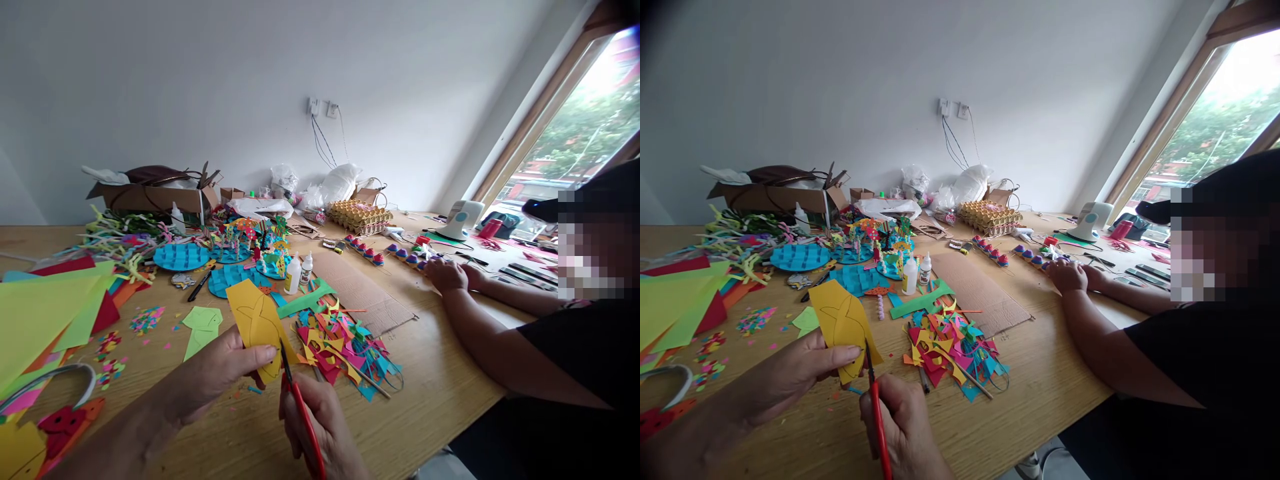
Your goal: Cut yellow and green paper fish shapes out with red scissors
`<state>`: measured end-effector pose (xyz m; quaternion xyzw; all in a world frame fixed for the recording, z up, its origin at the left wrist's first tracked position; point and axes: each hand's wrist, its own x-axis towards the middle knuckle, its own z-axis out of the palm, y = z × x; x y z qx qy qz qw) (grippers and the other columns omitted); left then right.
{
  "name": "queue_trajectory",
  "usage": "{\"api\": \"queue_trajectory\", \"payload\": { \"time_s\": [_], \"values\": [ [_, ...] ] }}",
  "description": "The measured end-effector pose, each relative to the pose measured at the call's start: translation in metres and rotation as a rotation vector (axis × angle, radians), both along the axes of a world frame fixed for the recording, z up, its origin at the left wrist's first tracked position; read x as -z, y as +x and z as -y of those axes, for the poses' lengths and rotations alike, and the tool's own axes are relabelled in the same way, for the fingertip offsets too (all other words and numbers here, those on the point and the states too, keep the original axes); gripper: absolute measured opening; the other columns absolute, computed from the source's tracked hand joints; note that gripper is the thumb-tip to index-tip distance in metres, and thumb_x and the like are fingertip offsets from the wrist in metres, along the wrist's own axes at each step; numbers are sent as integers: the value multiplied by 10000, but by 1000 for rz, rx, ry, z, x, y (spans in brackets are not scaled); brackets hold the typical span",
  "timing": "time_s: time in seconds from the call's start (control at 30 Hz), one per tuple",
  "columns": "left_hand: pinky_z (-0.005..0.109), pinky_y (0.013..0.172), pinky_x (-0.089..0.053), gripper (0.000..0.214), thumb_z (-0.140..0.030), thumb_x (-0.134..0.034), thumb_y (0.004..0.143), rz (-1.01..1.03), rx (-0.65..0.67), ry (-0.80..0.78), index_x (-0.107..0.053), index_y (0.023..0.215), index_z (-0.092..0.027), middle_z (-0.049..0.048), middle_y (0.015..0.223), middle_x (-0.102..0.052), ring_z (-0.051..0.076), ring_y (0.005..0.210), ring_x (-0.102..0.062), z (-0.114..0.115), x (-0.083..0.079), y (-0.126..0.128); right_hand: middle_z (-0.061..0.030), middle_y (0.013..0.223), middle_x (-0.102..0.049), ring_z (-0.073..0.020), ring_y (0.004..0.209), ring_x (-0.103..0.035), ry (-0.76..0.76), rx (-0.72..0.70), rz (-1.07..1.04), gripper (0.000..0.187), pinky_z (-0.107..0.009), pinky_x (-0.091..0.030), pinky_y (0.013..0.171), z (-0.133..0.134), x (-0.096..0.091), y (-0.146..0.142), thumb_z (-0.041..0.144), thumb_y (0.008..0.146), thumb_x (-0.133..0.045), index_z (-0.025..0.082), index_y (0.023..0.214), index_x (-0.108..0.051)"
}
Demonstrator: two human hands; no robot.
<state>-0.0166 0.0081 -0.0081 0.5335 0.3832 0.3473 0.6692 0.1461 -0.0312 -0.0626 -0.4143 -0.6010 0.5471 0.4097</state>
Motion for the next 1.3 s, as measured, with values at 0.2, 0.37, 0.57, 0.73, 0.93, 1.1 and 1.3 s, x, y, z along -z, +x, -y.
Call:
{"api": "queue_trajectory", "payload": {
  "time_s": [0.2, 0.37, 0.57, 0.73, 0.93, 1.1, 1.3],
  "values": [
    [282, 696, -453, 173, -358, -583, 766, -26, 6, 52, -633, 759, -193, -2, 731, -612, 165, 712, -526, 0, -1, 2, 59, 476, -335, -58, 406, -280, 6, -8, 10, 524, -171, -201, 359, -1, 5, 1, 658, 806, -386, 179, 595, -411],
    [282, 711, -444, 179, -354, -568, 777, -16, -30, 96, -615, 705, -198, -28, 646, -553, 136, 631, -477, -2, -3, 2, 61, 468, -338, -61, 408, -286, -3, 13, 23, 526, -177, -201, 365, 0, 5, 0, 663, 808, -375, 181, 600, -412],
    [288, 724, -432, 165, -346, -580, 757, -38, -2, 65, -628, 732, -191, -28, 648, -551, 137, 632, -472, -1, -1, 2, 63, 441, -347, -62, 402, -295, 42, -14, 19, 504, -179, -219, 382, -1, 4, -2, 617, 838, -371, 182, 586, -405],
    [278, 706, -431, 170, -358, -580, 768, -14, -10, 20, -624, 772, -193, -22, 686, -571, 161, 719, -522, -2, 4, 3, 67, 450, -339, -59, 398, -279, 11, 1, -8, 506, -173, -210, 370, -3, 7, -3, 636, 822, -379, 185, 593, -398],
    [261, 661, -426, 185, -371, -583, 770, 12, -25, -8, -619, 749, -191, -26, 675, -577, 142, 678, -515, -1, 4, 5, 64, 468, -346, -57, 398, -288, 3, 17, -13, 524, -168, -224, 369, -1, 5, -3, 667, 794, -391, 181, 600, -414],
    [265, 645, -420, 179, -365, -609, 745, 34, -85, -29, -622, 758, -186, -24, 671, -592, 153, 687, -532, 4, 1, 9, 69, 449, -340, -54, 381, -292, -10, 30, -42, 528, -164, -227, 362, 1, 3, -3, 672, 792, -395, 180, 604, -420],
    [261, 623, -406, 188, -368, -627, 729, 54, -87, -44, -618, 762, -184, -18, 668, -595, 157, 681, -528, 5, 1, 11, 64, 435, -357, -56, 379, -299, 14, 22, -39, 543, -171, -222, 367, 0, 2, -3, 686, 790, -384, 178, 602, -423]
  ]
}}
